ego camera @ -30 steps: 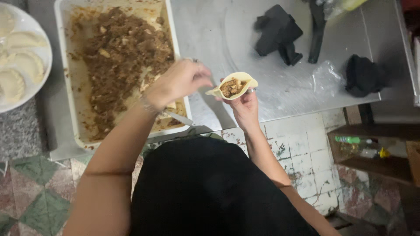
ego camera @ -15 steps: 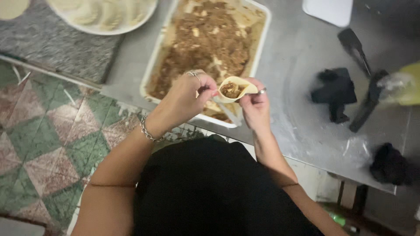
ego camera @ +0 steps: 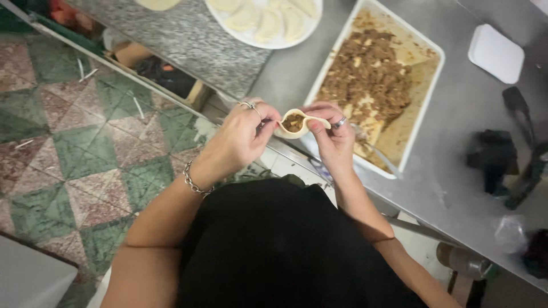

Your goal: The person prepares empanadas by spooning a meat filling onto dough wrappers and folding the edges together by hand to seal them.

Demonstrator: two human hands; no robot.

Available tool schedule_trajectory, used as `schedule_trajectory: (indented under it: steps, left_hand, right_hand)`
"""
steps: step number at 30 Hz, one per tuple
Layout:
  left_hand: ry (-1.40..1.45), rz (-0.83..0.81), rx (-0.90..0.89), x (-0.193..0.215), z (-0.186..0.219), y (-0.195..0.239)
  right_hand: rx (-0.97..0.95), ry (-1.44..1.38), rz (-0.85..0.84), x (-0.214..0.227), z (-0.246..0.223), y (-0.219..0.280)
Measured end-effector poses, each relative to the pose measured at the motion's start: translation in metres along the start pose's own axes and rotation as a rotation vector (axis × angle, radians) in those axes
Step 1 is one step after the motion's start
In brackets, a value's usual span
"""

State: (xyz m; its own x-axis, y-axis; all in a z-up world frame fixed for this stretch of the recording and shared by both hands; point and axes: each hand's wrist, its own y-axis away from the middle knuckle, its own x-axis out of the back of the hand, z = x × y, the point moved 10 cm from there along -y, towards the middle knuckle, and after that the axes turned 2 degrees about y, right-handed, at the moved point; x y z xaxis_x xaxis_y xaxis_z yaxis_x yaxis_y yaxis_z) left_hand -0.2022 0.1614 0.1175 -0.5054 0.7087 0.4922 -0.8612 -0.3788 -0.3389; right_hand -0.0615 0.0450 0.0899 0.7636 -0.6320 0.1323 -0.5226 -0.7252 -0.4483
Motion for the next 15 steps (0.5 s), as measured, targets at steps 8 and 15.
schedule_trajectory:
  steps: [8,15]
  left_hand:
    - [0.178,-0.03,0.056,0.075,-0.05,0.052]
    - [0.205,0.099,0.068,0.112,-0.09,0.029]
  right_hand:
    - [0.039,0.179,0.025,-0.103,0.001,-0.004]
    - [-0.12,0.024,-0.044,-0.145,0.023,-0.034]
